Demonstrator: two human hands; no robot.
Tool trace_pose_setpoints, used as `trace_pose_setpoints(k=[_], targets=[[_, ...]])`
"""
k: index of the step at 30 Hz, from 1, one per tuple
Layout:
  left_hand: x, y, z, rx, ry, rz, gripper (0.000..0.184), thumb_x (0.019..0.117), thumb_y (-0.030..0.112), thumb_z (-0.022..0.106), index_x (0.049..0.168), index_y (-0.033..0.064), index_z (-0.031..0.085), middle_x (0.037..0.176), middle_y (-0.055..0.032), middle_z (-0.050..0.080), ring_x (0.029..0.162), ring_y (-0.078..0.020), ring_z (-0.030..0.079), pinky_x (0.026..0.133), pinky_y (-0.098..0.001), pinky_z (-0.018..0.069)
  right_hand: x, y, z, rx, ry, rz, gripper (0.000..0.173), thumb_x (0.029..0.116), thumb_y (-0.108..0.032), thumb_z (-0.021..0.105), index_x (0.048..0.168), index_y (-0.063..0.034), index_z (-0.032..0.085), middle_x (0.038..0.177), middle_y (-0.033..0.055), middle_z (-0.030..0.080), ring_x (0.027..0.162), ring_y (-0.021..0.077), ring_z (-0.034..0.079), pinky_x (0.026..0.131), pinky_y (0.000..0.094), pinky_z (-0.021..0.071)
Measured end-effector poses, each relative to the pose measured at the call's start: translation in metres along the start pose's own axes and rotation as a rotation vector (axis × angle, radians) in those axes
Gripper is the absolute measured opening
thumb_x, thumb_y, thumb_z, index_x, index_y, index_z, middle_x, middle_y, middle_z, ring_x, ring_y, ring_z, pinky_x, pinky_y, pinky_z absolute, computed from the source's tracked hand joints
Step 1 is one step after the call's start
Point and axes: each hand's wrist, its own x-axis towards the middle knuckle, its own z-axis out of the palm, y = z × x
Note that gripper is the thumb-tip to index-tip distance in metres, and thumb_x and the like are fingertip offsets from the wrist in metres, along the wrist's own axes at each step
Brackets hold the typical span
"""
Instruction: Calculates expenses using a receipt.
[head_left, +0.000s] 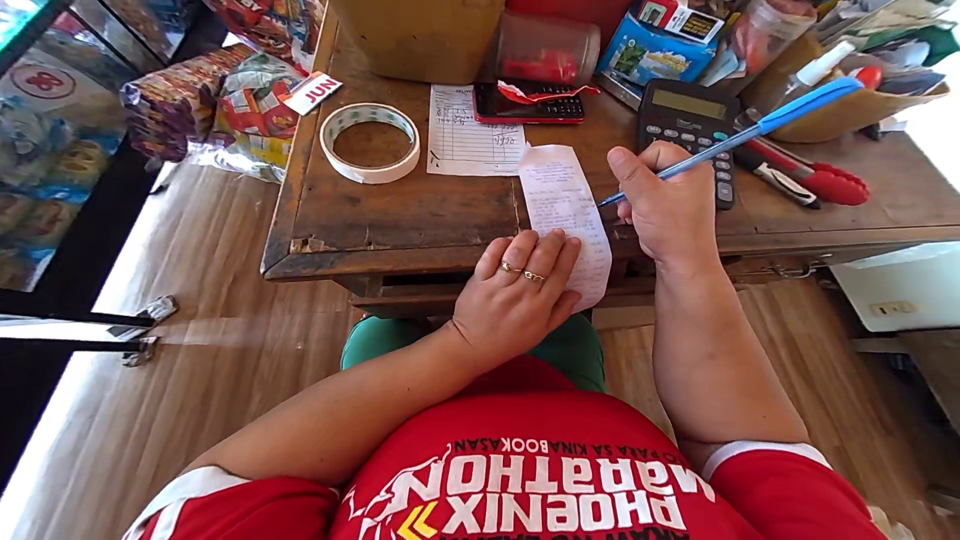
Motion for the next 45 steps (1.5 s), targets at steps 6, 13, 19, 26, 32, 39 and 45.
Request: trace_pose_setpoints(k=[6, 13, 19, 26, 32, 39, 45], targets=[[0.0004, 0.0003, 0.0001, 0.005, -0.002, 0.002, 0.048, 0.1013, 0.046, 0.052, 0.134, 0.0129, 0.067, 0.133, -0.0093, 0.065, 0.120, -0.0262, 0.056, 0.106, -0.0395, 0.0348, -0.0022, 0.0007, -0.0042, -0.051, 0.021, 0.028, 0.030, 0.0991, -0.023, 0.068, 0.074, -0.0190, 0.052, 0.057, -0.0133, 0.051, 0.044, -0.0048, 0.048, 0.045, 0.0118, 0.0429], [0.0007, -0.0003, -0.0001, -0.006, -0.005, 0.004, 0.048, 0.1007, 0.046, 0.054, 0.134, 0.0128, 0.067, 0.133, -0.0092, 0.065, 0.120, -0.0262, 0.057, 0.105, -0.0393, 0.0357, -0.0059, -0.0009, -0.0006, -0.224, 0.045, 0.008, 0.030, 0.0967, -0.020, 0.066, 0.072, -0.0189, 0.048, 0.060, -0.0125, 0.048, 0.049, -0.0061, 0.047, 0.049, 0.0116, 0.0404], [0.0002, 0.0000, -0.0004, -0.013, -0.011, -0.002, 0.049, 0.1008, 0.046, 0.053, 0.134, 0.0127, 0.066, 0.134, -0.0096, 0.065, 0.121, -0.0261, 0.057, 0.106, -0.0399, 0.0352, -0.0056, 0.0011, -0.0004, -0.234, 0.049, -0.008, 0.030, 0.0961, -0.020, 0.065, 0.071, -0.0180, 0.049, 0.060, -0.0118, 0.048, 0.050, -0.0056, 0.047, 0.049, 0.0126, 0.0410], [0.0010, 0.0000, -0.0007, -0.007, -0.007, 0.000, 0.049, 0.1008, 0.046, 0.053, 0.134, 0.0126, 0.066, 0.133, -0.0098, 0.065, 0.120, -0.0262, 0.057, 0.106, -0.0399, 0.0353, -0.0066, -0.0007, 0.0007, -0.273, 0.038, 0.002, 0.030, 0.0969, -0.020, 0.065, 0.072, -0.0164, 0.049, 0.061, -0.0105, 0.048, 0.050, -0.0050, 0.047, 0.050, 0.0123, 0.0411], [0.0011, 0.0001, -0.0011, -0.010, -0.007, 0.000, 0.049, 0.1005, 0.046, 0.054, 0.134, 0.0123, 0.067, 0.133, -0.0099, 0.065, 0.120, -0.0265, 0.056, 0.106, -0.0398, 0.0351, -0.0072, 0.0001, 0.0004, -0.286, 0.029, -0.022, 0.030, 0.0971, -0.020, 0.065, 0.072, -0.0162, 0.049, 0.061, -0.0103, 0.048, 0.051, -0.0055, 0.047, 0.051, 0.0120, 0.0405], [0.0011, 0.0004, -0.0006, -0.005, -0.007, 0.000, 0.049, 0.1002, 0.046, 0.055, 0.134, 0.0125, 0.066, 0.133, -0.0096, 0.065, 0.120, -0.0261, 0.056, 0.106, -0.0396, 0.0353, -0.0077, -0.0015, 0.0006, -0.305, 0.038, -0.001, 0.030, 0.0969, -0.021, 0.064, 0.072, -0.0170, 0.049, 0.060, -0.0107, 0.047, 0.050, -0.0048, 0.047, 0.050, 0.0131, 0.0399], [0.0009, 0.0005, -0.0002, -0.005, 0.000, -0.002, 0.048, 0.1001, 0.046, 0.055, 0.134, 0.0129, 0.067, 0.133, -0.0092, 0.065, 0.120, -0.0259, 0.057, 0.106, -0.0394, 0.0352, -0.0081, -0.0001, 0.0006, -0.294, 0.043, -0.009, 0.030, 0.0969, -0.021, 0.065, 0.072, -0.0168, 0.049, 0.060, -0.0107, 0.048, 0.050, -0.0046, 0.047, 0.050, 0.0132, 0.0406]])
